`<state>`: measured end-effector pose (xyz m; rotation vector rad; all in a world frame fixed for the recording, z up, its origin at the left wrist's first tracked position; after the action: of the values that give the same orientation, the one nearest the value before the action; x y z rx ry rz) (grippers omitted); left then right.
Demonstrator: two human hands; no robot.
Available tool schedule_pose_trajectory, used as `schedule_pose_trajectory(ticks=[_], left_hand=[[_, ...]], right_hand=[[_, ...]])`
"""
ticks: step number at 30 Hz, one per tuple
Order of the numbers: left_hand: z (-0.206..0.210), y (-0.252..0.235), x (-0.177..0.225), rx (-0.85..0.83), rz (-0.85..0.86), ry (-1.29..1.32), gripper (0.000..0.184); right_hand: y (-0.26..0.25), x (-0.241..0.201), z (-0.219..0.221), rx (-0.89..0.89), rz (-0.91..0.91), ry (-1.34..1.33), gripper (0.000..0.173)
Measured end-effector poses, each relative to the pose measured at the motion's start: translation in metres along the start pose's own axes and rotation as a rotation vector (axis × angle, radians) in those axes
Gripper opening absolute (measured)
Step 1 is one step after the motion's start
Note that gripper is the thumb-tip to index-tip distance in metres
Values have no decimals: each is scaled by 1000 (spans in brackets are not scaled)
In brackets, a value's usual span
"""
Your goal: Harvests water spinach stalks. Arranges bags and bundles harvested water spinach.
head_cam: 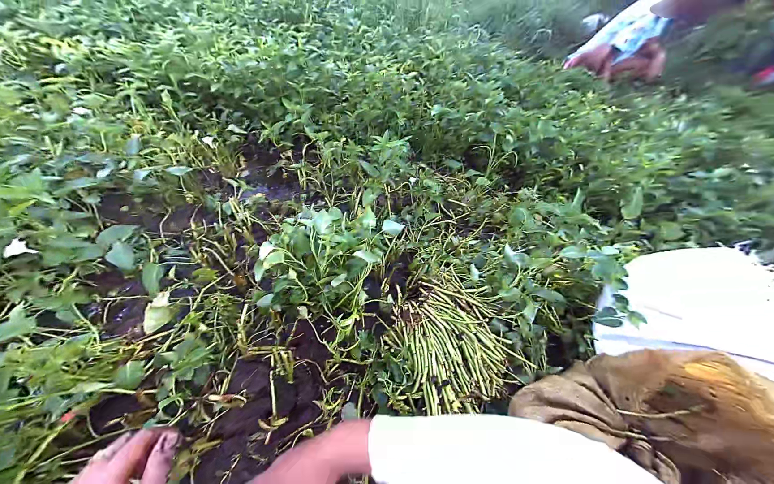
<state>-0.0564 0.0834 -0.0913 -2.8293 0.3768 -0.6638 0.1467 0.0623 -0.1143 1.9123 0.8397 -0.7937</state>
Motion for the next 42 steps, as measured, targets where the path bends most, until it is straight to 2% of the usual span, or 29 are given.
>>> schedule_pose_trajectory(ticks=[2,4,5,6,8,9,11,14,17,20,24,28,30,32,34,38,42], left_hand=[[-12,-56,38,-20,86,66,53],[-2,-99,90,-10,189,65,53],[7,-115,119,-70,228,73,49],[18,-127,148,-223,231,103,41],[48,-146,206,-563,181,152,32],[64,-153,232,-663,164,179,31],[92,-155,273,-667,129,277,30],[136,-139,307,-511,-7,546,25],[180,-106,311,-476,-255,853,18],[200,-71,296,-503,-378,871,18],[215,-47,281,-531,-577,945,21],[224,-38,291,-392,-754,1258,36],[227,-30,296,-246,-827,1347,27],[233,-23,295,-153,-880,1346,21],[236,-18,290,-126,-929,1358,22],[226,-15,270,-187,-919,1245,23],[218,-11,253,-234,-892,1178,21]], right_hand=[[65,21,-67,63,43,-104,40],[129,69,-130,221,264,27,32],[158,100,-155,345,380,105,30],[186,134,-173,493,498,151,28],[240,204,-184,807,732,122,29],[260,234,-182,894,820,92,32],[269,282,-166,902,862,26,41],[255,304,-142,808,817,-22,47],[254,298,-138,747,835,2,34],[266,277,-143,728,805,-4,32],[275,233,-135,889,720,54,27],[248,177,-100,770,519,43,31],[235,168,-80,682,441,30,30],[229,174,-73,607,369,-16,29],[232,188,-83,613,324,-108,29],[248,224,-125,816,522,51,26],[226,260,-132,757,628,124,27]])
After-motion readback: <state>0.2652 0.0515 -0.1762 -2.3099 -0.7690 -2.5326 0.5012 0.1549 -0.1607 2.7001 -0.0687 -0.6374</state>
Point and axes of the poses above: each hand's wrist, its own y-axis away from the middle knuckle, its own z-axis out of the palm, x = y × z, the point moved 4 cm from there along -y, towards the middle knuckle, and after that the axes turned 5 degrees about x, right-handed, at the moved point
